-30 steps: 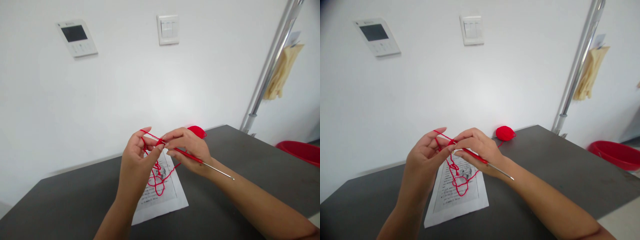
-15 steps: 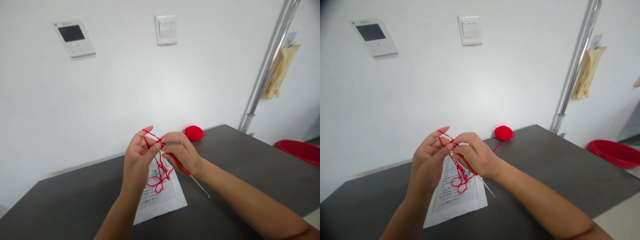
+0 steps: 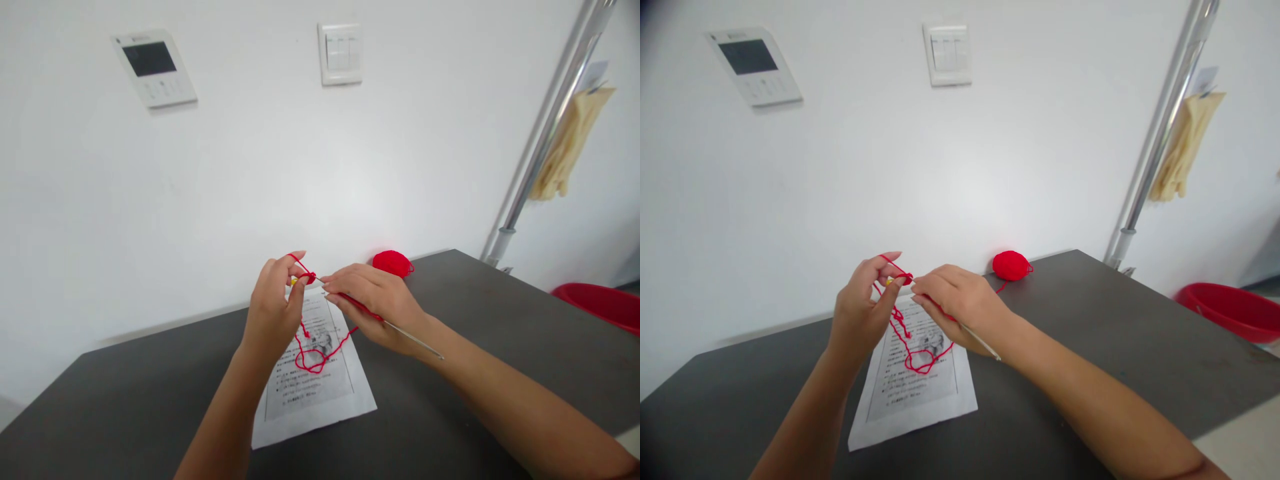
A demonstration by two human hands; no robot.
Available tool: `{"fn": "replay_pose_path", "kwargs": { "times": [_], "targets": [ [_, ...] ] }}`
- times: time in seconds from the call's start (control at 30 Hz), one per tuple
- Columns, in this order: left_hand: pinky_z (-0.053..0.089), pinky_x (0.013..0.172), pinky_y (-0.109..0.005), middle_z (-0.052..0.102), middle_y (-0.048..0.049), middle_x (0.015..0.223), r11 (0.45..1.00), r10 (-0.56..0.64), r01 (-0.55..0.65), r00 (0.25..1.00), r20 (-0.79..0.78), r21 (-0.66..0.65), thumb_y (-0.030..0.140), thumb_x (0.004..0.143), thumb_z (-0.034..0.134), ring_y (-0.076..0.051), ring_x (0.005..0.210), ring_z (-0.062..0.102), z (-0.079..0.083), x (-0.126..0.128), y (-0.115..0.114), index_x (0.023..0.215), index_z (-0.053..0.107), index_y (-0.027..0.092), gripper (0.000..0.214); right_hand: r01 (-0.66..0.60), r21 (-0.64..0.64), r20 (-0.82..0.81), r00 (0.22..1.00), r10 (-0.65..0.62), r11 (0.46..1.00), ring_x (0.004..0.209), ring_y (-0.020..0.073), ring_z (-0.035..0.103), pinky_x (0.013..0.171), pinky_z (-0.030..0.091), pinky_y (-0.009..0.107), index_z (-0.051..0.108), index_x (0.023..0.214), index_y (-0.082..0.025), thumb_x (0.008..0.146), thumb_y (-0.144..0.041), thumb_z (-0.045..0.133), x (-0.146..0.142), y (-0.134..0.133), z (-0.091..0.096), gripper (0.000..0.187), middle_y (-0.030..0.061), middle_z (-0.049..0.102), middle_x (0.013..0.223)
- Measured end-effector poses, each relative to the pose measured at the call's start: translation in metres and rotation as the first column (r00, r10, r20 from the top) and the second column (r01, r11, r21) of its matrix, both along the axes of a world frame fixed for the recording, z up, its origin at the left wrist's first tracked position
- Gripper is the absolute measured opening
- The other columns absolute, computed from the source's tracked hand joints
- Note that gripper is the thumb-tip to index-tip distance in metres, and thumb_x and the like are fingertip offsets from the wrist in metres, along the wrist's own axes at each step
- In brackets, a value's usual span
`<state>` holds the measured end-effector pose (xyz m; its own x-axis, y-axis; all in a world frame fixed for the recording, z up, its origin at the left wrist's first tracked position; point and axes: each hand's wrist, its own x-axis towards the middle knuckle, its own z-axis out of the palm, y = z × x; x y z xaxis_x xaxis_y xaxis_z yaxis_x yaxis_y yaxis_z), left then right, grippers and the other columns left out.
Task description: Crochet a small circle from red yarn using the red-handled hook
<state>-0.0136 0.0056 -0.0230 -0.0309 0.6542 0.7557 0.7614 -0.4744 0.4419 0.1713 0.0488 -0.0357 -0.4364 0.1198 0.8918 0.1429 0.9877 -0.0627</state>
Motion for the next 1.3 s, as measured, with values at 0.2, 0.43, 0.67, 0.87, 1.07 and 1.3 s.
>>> {"fn": "replay_pose_path", "kwargs": {
  "times": [0.2,0.43,0.67,0.87,1.07,1.3],
  "targets": [
    [0.049,0.083,-0.036,0.069,-0.0053,0.091,1.000,0.028,-0.028,1.000,-0.008,-0.010,0.016,0.089,0.055,-0.023,0.085,0.062,-0.010,0.002,0.008,0.101,0.062,0.022,0.015,-0.012,-0.104,-0.008,1.000,0.011,0.995,0.079,0.0163,0.073,0.073,0.058,0.026,0.066,0.097,-0.018,0.097,-0.020,0.059,0.001,0.001,0.002,0.008,0.0068,0.077,0.088],
    [0.046,0.085,-0.040,0.068,-0.0069,0.088,0.997,0.052,-0.047,0.996,-0.075,0.064,0.012,0.088,0.051,-0.024,0.086,0.061,-0.016,0.005,0.013,0.103,0.060,0.020,0.020,0.070,0.040,0.115,0.991,-0.074,0.997,0.084,0.0219,0.072,0.073,0.059,0.033,0.067,0.095,-0.014,0.099,-0.018,0.053,-0.001,-0.004,0.001,0.015,0.0132,0.077,0.090],
    [0.045,0.073,-0.031,0.062,0.0020,0.075,0.971,-0.068,0.156,0.906,0.418,-0.181,0.018,0.078,0.067,-0.016,0.070,0.056,-0.005,-0.001,0.010,0.103,0.066,0.018,0.025,-0.276,-0.627,-0.282,0.952,0.117,0.729,0.076,0.0166,0.074,0.072,0.060,0.029,0.073,0.087,-0.018,0.089,-0.028,0.070,-0.009,0.004,-0.005,0.011,0.0042,0.078,0.083],
    [0.045,0.065,-0.023,0.064,0.0027,0.064,0.763,-0.185,0.607,0.535,0.824,-0.223,0.018,0.062,0.084,-0.010,0.061,0.057,0.009,-0.004,-0.001,0.092,0.072,0.014,0.033,-0.574,-0.655,-0.539,0.811,0.229,0.491,0.076,0.0148,0.075,0.071,0.061,0.027,0.076,0.083,-0.021,0.082,-0.031,0.079,-0.013,0.013,-0.010,0.011,0.0023,0.079,0.080],
    [0.050,0.067,-0.025,0.071,-0.0028,0.069,0.622,-0.181,0.750,0.416,0.891,-0.225,0.019,0.057,0.088,-0.013,0.063,0.063,0.013,-0.002,-0.005,0.091,0.075,0.014,0.036,-0.485,-0.402,-0.339,0.867,0.365,0.777,0.102,0.0162,0.073,0.092,0.059,0.032,0.077,0.100,-0.026,0.088,-0.021,0.073,-0.007,0.015,-0.011,0.014,0.0033,0.079,0.106],
    [0.051,0.071,-0.025,0.073,-0.0020,0.070,0.708,-0.193,0.678,0.456,0.869,-0.199,0.022,0.062,0.087,-0.015,0.069,0.067,0.012,0.002,-0.006,0.092,0.077,0.017,0.033,-0.370,-0.266,-0.186,0.926,0.329,0.890,0.106,0.0152,0.071,0.093,0.059,0.031,0.070,0.107,-0.020,0.096,-0.017,0.062,-0.003,0.010,-0.007,0.014,0.0076,0.077,0.110]
  ]
}}
